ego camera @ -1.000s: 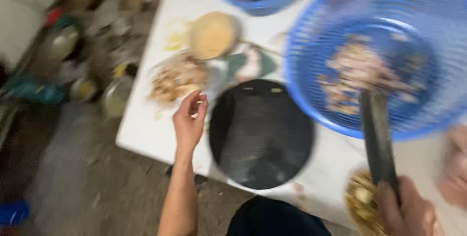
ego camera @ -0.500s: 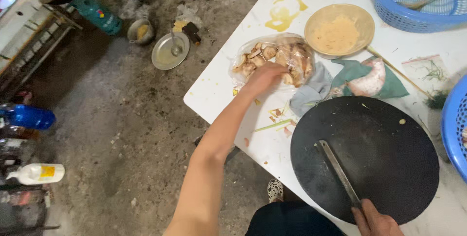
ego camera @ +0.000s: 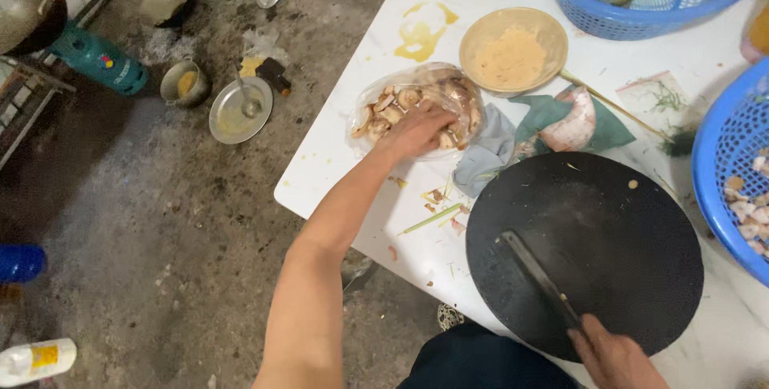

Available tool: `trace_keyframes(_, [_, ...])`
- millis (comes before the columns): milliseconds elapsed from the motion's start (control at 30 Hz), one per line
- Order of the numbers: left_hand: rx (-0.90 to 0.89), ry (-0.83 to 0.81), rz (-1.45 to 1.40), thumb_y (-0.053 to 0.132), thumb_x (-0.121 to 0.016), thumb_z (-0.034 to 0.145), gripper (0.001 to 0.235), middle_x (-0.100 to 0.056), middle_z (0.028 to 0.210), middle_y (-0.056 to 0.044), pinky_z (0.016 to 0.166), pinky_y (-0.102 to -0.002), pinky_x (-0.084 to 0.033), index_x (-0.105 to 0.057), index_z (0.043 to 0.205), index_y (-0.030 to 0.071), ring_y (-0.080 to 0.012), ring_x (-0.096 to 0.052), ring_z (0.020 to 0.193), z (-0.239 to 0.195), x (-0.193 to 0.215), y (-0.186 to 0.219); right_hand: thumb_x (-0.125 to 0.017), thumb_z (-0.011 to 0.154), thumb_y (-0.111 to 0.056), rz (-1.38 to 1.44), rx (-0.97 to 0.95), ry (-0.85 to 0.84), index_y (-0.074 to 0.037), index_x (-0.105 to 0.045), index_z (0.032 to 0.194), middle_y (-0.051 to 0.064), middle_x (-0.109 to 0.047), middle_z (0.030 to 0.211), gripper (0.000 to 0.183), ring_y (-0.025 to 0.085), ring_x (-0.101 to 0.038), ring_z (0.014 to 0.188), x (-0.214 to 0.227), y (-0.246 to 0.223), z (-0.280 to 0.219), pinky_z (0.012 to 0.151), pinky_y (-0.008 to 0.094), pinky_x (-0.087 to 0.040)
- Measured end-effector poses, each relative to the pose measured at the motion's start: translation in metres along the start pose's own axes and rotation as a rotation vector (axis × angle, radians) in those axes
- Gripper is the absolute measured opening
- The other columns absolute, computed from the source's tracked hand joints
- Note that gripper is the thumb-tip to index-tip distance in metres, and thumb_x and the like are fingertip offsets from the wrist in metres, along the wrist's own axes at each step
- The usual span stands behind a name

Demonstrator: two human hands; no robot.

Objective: The person slices pieces of cooked pork belly into small cubes on a black cutting board using a knife and then places the sliced meat into a blue plastic basket.

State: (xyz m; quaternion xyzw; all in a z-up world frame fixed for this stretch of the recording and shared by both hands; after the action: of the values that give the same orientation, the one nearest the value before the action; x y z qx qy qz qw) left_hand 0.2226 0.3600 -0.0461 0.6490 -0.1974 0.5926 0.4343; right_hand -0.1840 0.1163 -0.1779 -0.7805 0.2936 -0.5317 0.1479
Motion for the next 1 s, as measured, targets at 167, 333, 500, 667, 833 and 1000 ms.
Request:
trace_keyframes(167, [-0.122,0.093,0.264,0.008,-0.063,0.082,0.025,-0.07,0.11,-0.008,0.099,-0.045,-0.05,-0.068,0.107,0.008,-0.029,-0.059,0.116,0.005,-0.02,0.011,-0.058,0.096,-0.03,-0.122,-0.123,0.206,-0.009,-0.053,0.102,0.023,-0.067,0.059,0.023,0.042,-0.072,0.062,0.07,-0.026,-0.011,0.056,0.055,-0.054])
trace_keyframes(333, [0.003,0.23,0.076,0.013,-0.058,0.092,0.021,-0.07,0.108,-0.021,0.086,-0.051,-0.051,-0.069,0.108,0.004,-0.0401,-0.065,0.101,-0.004,0.007,-0.011,-0.056,0.095,-0.033,-0.073,-0.017,0.121,-0.012,-0.052,0.105,0.018,-0.066,0.06,0.024,0.042,-0.07,0.063,0.084,-0.056,-0.033,0.056,0.055,-0.055])
trace_keyframes(500, [0.22,0.514,0.259,0.013,-0.059,0.1,0.018,-0.069,0.094,-0.022,0.071,-0.053,-0.051,-0.059,0.116,0.004,-0.0412,-0.067,0.085,-0.018,0.079,-0.03,-0.056,0.098,-0.031,-0.02,-0.062,0.184,-0.007,-0.05,0.096,0.02,-0.065,0.058,0.024,0.042,-0.068,0.062,0.102,-0.056,-0.04,0.058,0.055,-0.052])
trace_keyframes(667, [0.376,0.737,-0.045,0.012,-0.06,0.11,0.012,-0.062,0.08,-0.012,0.064,-0.042,-0.05,-0.054,0.115,0.003,-0.0293,-0.06,0.071,-0.031,0.106,-0.047,-0.053,0.1,-0.028,0.082,-0.09,0.162,-0.006,-0.05,0.095,0.019,-0.064,0.058,0.023,0.041,-0.069,0.059,0.107,-0.052,-0.04,0.055,0.053,-0.053])
trace_keyframes(833, [0.731,0.888,-0.22,0.024,-0.08,0.097,0.034,-0.057,0.074,-0.009,0.062,-0.038,-0.042,-0.051,0.098,0.006,-0.0196,-0.049,0.064,-0.05,0.093,-0.071,-0.053,0.1,-0.029,0.118,-0.119,0.126,-0.007,-0.051,0.096,0.019,-0.064,0.058,0.022,0.041,-0.071,0.059,0.102,-0.048,-0.04,0.057,0.054,-0.054])
trace_keyframes(1000, [0.614,1.105,-0.389,0.025,-0.083,0.098,0.029,-0.06,0.094,-0.004,0.073,-0.034,-0.052,-0.061,0.099,0.008,-0.0141,-0.055,0.078,-0.051,0.108,-0.055,-0.057,0.098,-0.028,0.138,-0.033,0.205,-0.007,-0.052,0.095,0.022,-0.064,0.059,0.021,0.044,-0.069,0.063,0.101,-0.037,-0.044,0.056,0.057,-0.051])
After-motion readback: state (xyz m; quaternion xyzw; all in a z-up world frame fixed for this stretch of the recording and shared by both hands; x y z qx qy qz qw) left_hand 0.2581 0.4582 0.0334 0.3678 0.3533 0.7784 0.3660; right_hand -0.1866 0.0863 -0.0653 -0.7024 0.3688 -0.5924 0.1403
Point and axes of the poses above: each hand's wrist, its own z-axis towards the middle knuckle, its own x-axis out of the back of the hand, y = z × x, the point moved 9 cm from there along z, towards the middle knuckle
